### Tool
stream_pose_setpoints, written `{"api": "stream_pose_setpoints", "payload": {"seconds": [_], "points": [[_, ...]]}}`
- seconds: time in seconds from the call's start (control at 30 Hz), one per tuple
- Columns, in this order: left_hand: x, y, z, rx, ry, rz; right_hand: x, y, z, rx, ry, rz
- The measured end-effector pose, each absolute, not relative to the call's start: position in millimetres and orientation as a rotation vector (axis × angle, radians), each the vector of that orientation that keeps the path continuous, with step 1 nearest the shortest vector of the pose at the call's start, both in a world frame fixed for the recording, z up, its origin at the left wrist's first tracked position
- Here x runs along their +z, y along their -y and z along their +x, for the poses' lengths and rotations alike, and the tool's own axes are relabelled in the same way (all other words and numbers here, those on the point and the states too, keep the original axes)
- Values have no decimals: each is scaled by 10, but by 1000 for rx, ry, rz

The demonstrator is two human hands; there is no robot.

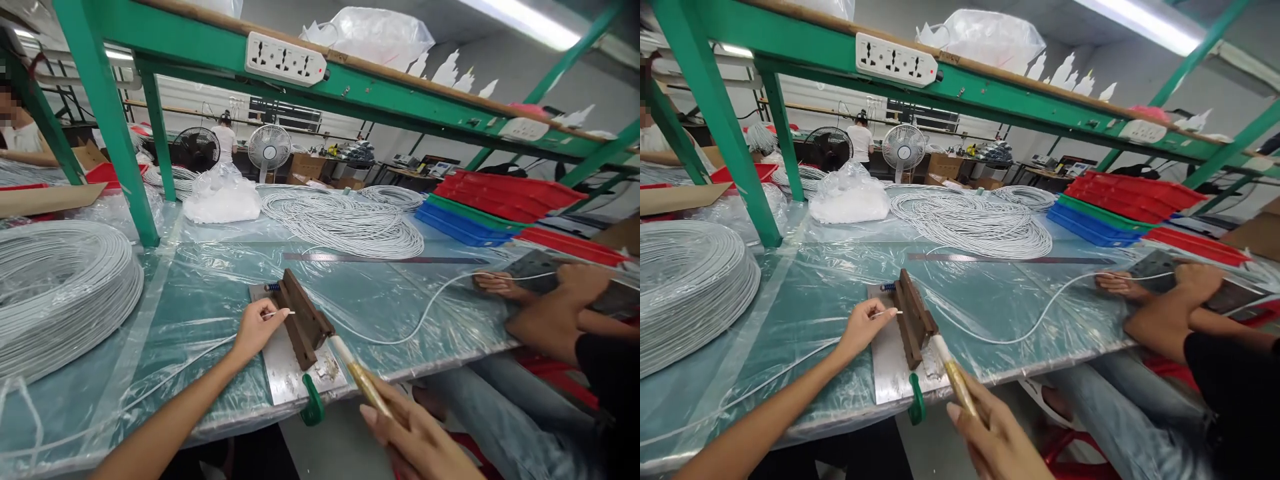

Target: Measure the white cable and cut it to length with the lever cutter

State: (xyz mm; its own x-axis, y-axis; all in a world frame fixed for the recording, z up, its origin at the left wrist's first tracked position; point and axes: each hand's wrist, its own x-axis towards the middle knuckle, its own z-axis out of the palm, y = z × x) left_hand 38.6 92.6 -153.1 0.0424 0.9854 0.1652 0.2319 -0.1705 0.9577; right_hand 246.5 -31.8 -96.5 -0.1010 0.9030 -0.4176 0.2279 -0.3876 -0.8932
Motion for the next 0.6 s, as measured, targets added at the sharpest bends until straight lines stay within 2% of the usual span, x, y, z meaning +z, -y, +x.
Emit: {"api": "stream_pose_setpoints", "payload": {"seconds": [0.13, 0.33, 0.47, 0.6], "points": [[-1532, -887, 290, 1272, -1104, 1411, -339, 26, 2558, 1657, 1081, -1350], [-1643, -858, 215, 1335, -1061, 1381, 379, -880, 2280, 1596, 1114, -1061], [-1686, -822, 223, 1373, -1106, 1393, 608, -1603, 1988, 1584, 1275, -1011], [-1715, -775, 244, 1368, -1187, 1398, 613, -2153, 1695, 1621, 1340, -1043]]}}
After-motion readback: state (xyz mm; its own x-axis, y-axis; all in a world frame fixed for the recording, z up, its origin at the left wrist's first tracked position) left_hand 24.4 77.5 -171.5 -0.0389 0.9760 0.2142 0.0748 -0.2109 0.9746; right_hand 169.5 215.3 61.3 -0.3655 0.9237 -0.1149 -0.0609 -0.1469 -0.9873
